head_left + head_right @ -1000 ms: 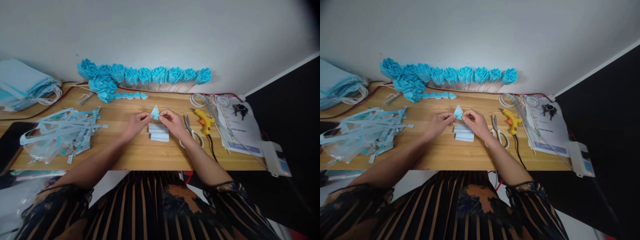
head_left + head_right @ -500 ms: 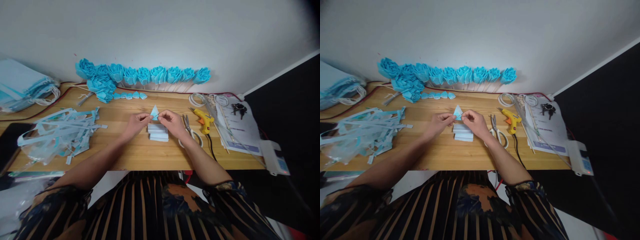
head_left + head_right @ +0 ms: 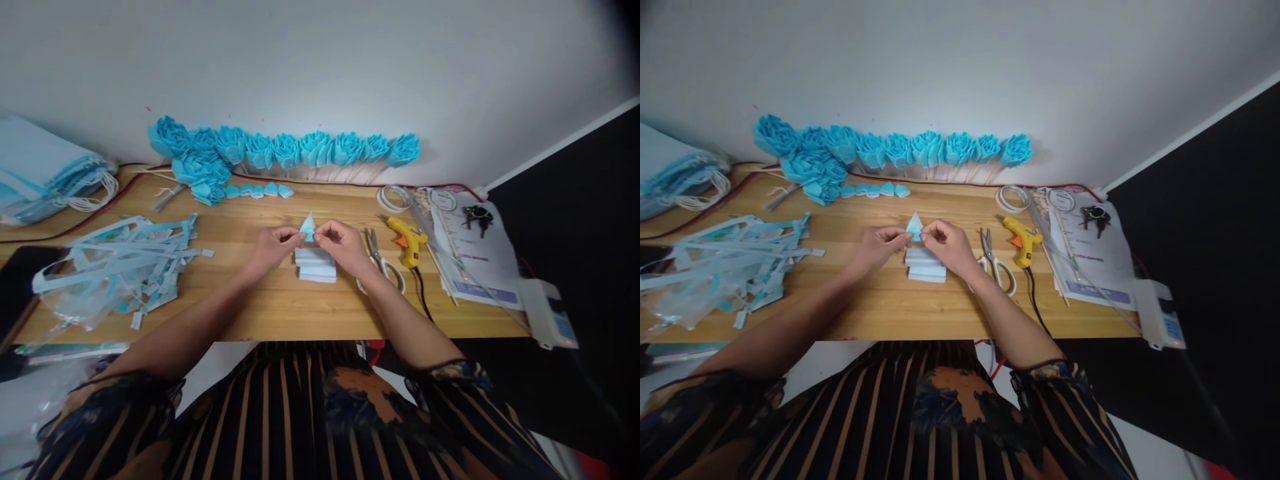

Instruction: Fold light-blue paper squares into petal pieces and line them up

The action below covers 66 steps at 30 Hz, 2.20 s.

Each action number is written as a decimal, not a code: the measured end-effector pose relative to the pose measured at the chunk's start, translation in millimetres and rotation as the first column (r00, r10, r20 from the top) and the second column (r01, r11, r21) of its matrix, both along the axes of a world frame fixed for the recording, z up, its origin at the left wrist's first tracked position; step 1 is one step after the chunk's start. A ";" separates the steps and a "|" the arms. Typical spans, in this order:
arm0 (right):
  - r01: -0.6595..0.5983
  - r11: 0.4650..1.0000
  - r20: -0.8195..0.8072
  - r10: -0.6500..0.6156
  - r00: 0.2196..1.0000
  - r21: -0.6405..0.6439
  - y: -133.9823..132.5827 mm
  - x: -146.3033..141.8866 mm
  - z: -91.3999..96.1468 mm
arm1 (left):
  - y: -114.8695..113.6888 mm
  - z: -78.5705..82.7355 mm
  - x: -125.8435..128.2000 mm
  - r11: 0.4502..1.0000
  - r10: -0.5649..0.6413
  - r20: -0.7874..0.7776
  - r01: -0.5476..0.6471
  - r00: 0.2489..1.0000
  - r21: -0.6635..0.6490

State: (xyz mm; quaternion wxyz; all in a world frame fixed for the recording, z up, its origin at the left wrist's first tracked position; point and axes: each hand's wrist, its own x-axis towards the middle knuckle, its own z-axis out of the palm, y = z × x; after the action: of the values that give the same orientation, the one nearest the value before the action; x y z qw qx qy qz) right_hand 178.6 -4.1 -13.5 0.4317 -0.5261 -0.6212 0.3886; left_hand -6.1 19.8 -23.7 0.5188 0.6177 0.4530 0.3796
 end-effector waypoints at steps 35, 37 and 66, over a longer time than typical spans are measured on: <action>0.017 0.998 -0.119 -0.023 0.993 -0.056 0.6 2.9 2.6 | 0.6 5.5 1.0 0.993 -0.074 0.091 0.081 0.993 -0.081; 0.019 0.998 -0.117 -0.026 0.993 -0.058 0.8 3.4 2.7 | 0.1 7.1 0.5 0.994 -0.073 0.093 0.080 0.993 -0.080; 0.020 0.998 -0.138 -0.028 0.990 -0.061 1.5 2.2 -2.2 | -0.6 1.2 0.1 0.994 -0.084 0.123 0.092 0.989 -0.057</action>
State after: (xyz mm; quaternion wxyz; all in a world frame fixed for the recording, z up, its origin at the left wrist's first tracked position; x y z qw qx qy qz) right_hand 180.8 -2.6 -15.7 0.4628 -0.5179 -0.5714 0.4371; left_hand -6.0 19.1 -22.5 0.5803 0.5966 0.4049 0.3786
